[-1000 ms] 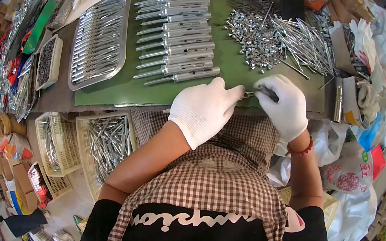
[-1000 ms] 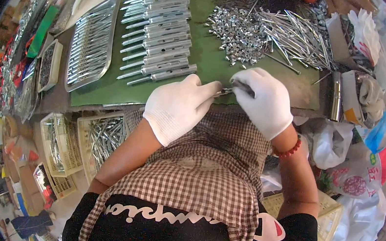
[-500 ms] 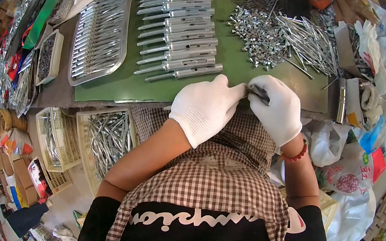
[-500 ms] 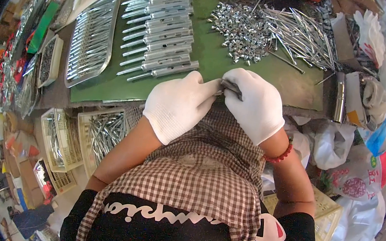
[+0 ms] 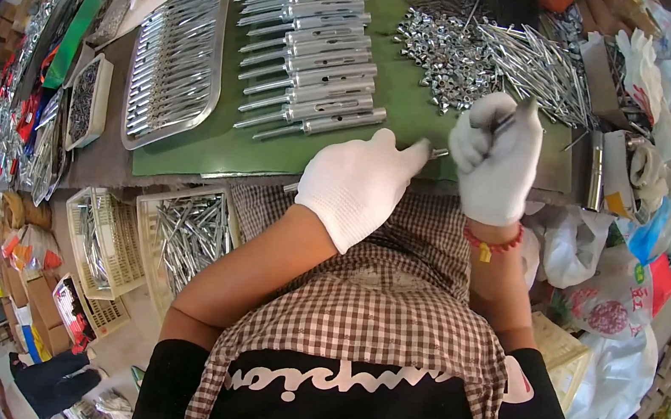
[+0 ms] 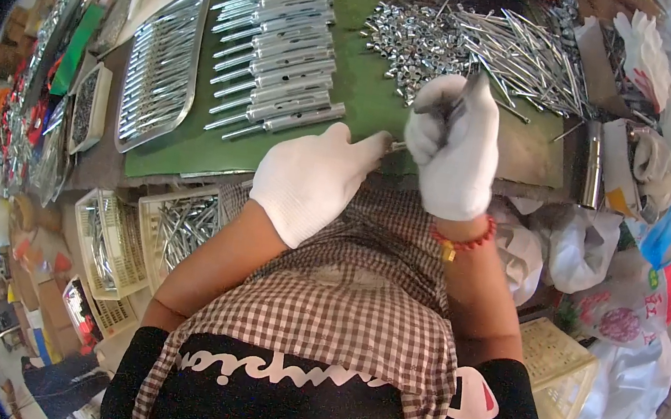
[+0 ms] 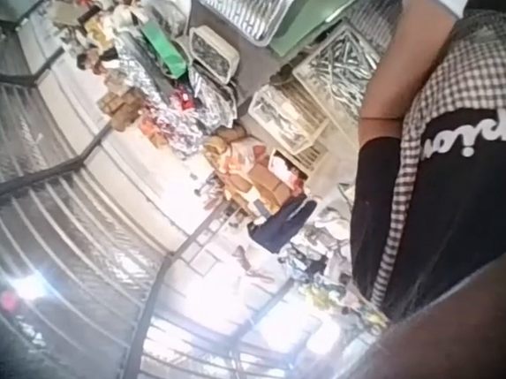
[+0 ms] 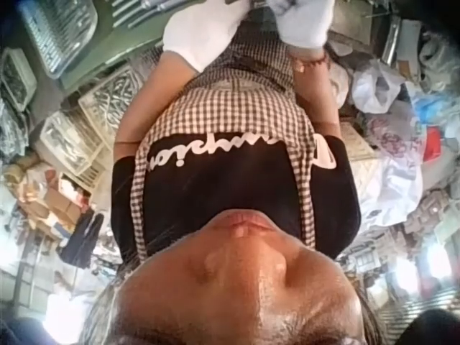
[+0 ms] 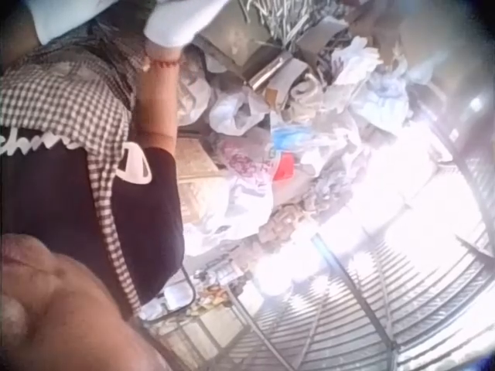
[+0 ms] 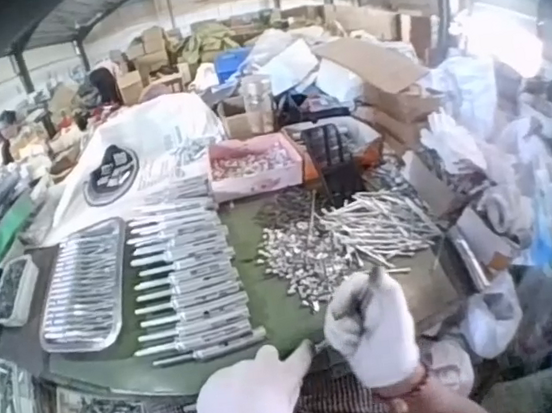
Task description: Assembling and sorting metal hardware components at a factory workbench.
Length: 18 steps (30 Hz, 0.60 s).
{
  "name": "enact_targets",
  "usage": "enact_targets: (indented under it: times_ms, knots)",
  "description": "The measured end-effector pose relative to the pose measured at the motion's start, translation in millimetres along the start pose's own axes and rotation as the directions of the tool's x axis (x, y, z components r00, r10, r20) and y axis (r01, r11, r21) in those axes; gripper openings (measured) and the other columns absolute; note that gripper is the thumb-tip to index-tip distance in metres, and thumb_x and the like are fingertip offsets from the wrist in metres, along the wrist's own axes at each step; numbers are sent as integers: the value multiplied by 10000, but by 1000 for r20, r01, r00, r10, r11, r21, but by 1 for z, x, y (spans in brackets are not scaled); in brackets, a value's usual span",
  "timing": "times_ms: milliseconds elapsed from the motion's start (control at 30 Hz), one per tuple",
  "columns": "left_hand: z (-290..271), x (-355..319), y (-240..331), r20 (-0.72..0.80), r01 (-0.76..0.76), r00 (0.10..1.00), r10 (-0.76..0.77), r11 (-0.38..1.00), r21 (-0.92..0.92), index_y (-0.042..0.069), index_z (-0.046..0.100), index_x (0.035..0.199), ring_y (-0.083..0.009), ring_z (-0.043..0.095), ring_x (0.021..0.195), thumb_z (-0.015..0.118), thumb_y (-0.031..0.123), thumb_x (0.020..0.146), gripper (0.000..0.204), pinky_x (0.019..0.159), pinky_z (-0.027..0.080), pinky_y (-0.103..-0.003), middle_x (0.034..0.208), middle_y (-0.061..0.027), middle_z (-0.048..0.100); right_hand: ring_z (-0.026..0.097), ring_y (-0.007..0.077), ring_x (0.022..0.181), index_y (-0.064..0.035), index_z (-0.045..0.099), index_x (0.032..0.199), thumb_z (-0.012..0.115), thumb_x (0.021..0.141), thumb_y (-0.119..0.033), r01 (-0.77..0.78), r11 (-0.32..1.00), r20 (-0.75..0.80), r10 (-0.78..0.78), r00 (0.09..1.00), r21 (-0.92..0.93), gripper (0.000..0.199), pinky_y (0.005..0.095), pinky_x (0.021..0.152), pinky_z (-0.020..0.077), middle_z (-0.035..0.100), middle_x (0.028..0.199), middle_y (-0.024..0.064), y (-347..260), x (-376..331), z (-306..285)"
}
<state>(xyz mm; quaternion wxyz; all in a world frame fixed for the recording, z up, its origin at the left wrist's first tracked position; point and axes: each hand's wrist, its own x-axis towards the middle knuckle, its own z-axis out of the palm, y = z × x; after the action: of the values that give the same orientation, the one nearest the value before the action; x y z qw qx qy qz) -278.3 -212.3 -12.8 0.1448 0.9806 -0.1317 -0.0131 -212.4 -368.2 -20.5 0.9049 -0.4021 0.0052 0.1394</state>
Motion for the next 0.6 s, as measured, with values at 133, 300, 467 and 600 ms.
enact_targets:
  times_ms: [133,300,467,600]
  knots:
    - [-5,2,1,57,21,998,-20,999,-28,206,584,1150,-333,612,631,522,219,889,268,535,497,-436,773,-111,563,246,88,476,-30,493,740,407,959,-428,23,985,47,-32,998,172,463,257,446,191,284,554,-25,21,7,3]
    - [-7,3,4,55,-14,998,16,999,-30,120,585,1005,-315,635,659,510,177,877,159,557,521,-419,789,-109,587,249,84,457,-39,470,652,374,960,-404,133,964,99,-112,989,-232,487,259,448,182,367,546,2,29,2,-2]
    - [-9,9,31,-5,-7,1000,8,991,137,42,580,811,-251,674,619,539,117,809,85,499,540,-373,745,-100,605,241,121,451,-62,403,595,348,963,-406,303,953,65,-300,952,-30,506,291,457,169,312,515,8,31,-4,0]
    - [10,8,23,-80,-6,997,13,996,87,50,590,795,-261,686,655,539,118,815,87,522,546,-373,776,-114,631,232,116,458,-73,375,580,336,966,-390,248,968,31,-247,969,-36,501,286,462,168,263,513,1,32,-2,2]
